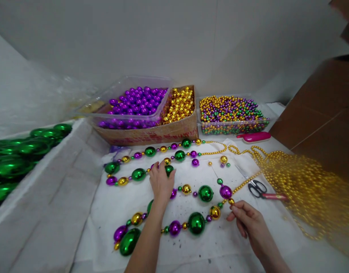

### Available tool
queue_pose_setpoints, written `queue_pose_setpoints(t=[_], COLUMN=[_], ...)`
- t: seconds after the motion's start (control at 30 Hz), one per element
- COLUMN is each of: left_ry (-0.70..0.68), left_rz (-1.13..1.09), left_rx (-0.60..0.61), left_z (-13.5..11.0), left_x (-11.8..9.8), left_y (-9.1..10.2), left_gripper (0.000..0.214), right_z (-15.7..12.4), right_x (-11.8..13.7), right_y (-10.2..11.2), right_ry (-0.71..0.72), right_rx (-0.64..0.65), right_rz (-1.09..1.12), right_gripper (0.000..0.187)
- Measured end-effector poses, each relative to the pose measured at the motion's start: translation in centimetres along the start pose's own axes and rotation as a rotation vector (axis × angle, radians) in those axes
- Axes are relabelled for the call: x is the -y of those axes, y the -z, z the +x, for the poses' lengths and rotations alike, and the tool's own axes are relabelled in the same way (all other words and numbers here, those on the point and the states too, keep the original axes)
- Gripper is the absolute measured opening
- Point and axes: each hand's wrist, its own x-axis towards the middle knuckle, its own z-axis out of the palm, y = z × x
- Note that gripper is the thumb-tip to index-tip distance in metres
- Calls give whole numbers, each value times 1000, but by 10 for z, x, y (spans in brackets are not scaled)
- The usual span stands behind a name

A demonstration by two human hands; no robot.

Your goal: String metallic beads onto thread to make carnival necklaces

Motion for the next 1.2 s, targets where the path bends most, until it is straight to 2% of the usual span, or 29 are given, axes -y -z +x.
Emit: queue_pose_setpoints(t=[0.07, 0.17, 0.2, 0.27, 0.33, 0.47, 0.57, 0.73, 0.83, 0.9, 1.03, 1.07, 1.13, 1.2], left_ry=[-8, 132, 201, 322, 404, 455, 448, 397, 314, 249, 209, 212, 198, 137], left_rz=[-238, -714, -852, -1044, -1143, -1199, -1220, -1195, -1137, -1114, -1118, -1124, -1124, -1020], left_rx=[41, 436, 527, 616, 640, 656, 611, 488, 423, 421, 462, 500, 661, 807], left_z=[-12, -31, -36, -45, -49, -50, -46, -37, -41, -46, -51, -49, -39, -25], left_x=[-25, -65, -75, -89, -94, -94, -93, -95, -100, -106, -113, -112, -108, -104], left_y=[-1, -3, -5, -10, -15, -22, -26, -32, -36, -37, -37, -38, -45, -58], left_gripper=[36, 26, 25, 22, 20, 19, 19, 17, 14, 12, 13, 13, 13, 24], right_z=[0, 0, 0, 0, -1, 4, 17, 34, 34, 34, 41, 44, 49, 51], right_x=[3, 7, 8, 10, 11, 15, 18, 26, 34, 40, 42, 41, 37, 33], right_y=[-3, -7, -8, -10, -10, -6, 1, 11, 2, -9, -23, -21, -14, -4], right_ry=[6, 19, 25, 31, 39, 56, 135, 436, 606, 633, 474, 437, 398, 365], right_rx=[2, 16, 21, 32, 40, 22, -21, -171, -243, -207, -124, -123, -141, -181], right_rz=[-6, -11, -16, -35, -60, -139, -225, -671, -838, -775, -454, -403, -339, -256], right_gripper=[32, 30, 30, 30, 31, 31, 33, 41, 37, 36, 21, 19, 23, 24])
